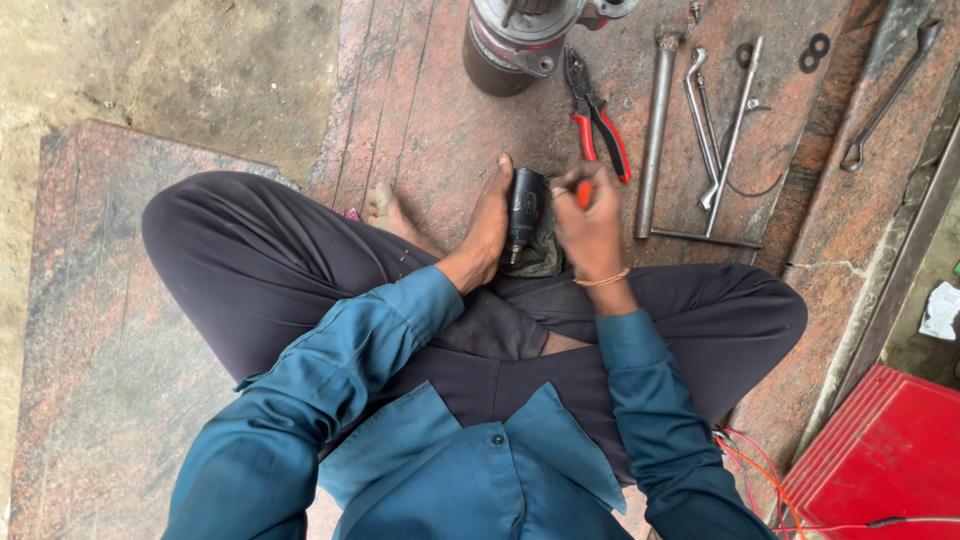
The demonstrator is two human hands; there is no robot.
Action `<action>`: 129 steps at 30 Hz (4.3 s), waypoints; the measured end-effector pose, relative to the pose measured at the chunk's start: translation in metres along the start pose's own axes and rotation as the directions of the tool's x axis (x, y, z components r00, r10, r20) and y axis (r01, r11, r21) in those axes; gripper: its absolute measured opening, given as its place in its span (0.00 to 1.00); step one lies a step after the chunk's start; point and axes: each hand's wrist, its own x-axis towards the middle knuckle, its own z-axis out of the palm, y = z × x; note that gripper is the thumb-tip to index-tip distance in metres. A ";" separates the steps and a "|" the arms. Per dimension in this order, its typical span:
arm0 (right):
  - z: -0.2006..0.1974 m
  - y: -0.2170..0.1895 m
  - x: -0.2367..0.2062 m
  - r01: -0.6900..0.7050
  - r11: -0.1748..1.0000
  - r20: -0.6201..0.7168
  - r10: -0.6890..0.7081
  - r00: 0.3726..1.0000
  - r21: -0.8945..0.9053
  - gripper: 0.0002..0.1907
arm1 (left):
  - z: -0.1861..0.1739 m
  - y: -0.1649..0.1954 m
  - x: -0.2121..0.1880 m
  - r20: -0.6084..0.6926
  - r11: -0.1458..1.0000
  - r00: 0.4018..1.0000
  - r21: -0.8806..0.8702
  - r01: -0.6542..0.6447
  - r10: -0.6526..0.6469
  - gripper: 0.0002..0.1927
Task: The person sits on the ground using pliers to work on a starter motor assembly, then separates the solenoid from the housing. They wipe the solenoid with a cloth and rub its contact surface with an abrasive stick.
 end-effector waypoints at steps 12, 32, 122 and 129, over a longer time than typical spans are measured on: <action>0.019 -0.044 0.021 -0.555 0.433 0.497 0.249 0.831 0.710 0.11 | -0.011 -0.020 0.022 -0.029 0.959 0.959 0.016 -0.282 0.283 0.37; 0.198 -0.063 0.080 -0.375 0.901 0.513 0.222 0.829 0.216 0.20 | -0.053 -0.045 0.025 0.185 0.995 0.979 -0.066 -0.079 0.090 0.28; 0.009 -0.033 -0.020 0.364 0.787 0.047 -0.395 0.918 -0.497 0.04 | 0.006 0.028 -0.025 -0.028 0.969 0.990 0.211 -0.128 0.137 0.22; 0.011 -0.035 -0.029 0.241 0.779 -0.012 -0.304 0.953 -0.579 0.06 | -0.003 0.009 -0.007 -0.020 0.703 0.874 0.602 -0.378 0.486 0.27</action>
